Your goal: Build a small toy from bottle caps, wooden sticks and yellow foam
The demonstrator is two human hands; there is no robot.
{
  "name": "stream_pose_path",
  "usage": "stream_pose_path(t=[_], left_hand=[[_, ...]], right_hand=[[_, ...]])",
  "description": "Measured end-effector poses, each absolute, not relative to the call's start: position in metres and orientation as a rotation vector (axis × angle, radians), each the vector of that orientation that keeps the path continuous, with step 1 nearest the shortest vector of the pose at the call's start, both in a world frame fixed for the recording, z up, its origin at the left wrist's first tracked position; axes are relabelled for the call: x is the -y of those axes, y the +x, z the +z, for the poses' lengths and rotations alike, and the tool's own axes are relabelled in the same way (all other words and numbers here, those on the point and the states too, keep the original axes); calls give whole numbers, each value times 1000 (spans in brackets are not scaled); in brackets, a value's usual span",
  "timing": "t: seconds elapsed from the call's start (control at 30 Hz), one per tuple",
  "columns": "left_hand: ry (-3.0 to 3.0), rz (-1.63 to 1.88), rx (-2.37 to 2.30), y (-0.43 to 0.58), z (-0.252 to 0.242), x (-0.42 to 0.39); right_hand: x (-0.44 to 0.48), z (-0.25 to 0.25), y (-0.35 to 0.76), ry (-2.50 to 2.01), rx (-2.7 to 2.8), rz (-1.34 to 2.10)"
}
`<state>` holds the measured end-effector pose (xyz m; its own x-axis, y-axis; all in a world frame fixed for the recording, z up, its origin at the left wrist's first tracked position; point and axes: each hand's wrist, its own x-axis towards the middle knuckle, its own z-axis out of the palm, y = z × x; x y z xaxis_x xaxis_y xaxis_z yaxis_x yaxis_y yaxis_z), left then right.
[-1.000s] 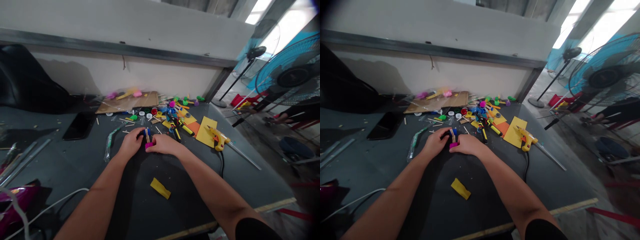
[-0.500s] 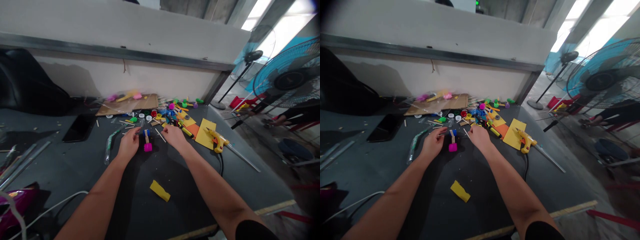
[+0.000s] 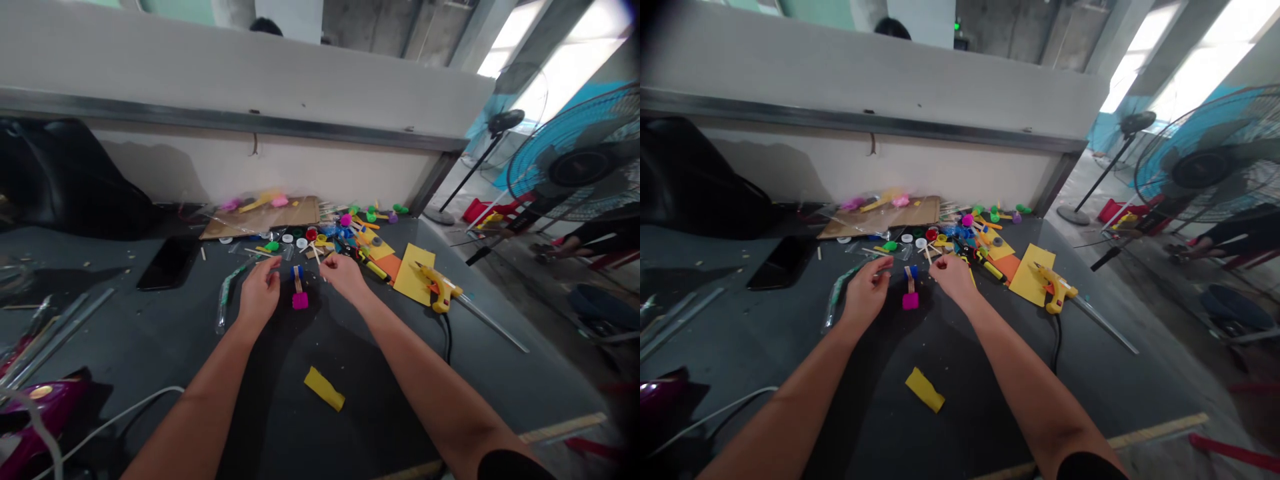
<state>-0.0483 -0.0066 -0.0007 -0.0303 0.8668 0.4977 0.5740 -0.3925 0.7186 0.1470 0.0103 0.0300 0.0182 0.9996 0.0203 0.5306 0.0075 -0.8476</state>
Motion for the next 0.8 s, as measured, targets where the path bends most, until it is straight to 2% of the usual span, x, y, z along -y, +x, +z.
stream_pose_path(t=[0.13,0.33,0.5,0.8], left_hand=[[1969,1438,-1496,-46,13,16],[2252,1208,-1392,-40,27,28],[2349,1139,-1361,-39,25,27],[2146,1427,-1588,-51,10,9]], right_hand=[[-6,34,138,-1235,1210,1324],[5,41,132,-957,999,1615],[8,37,125,-897,1011,1641],[1,40,136,-849,845,1608]])
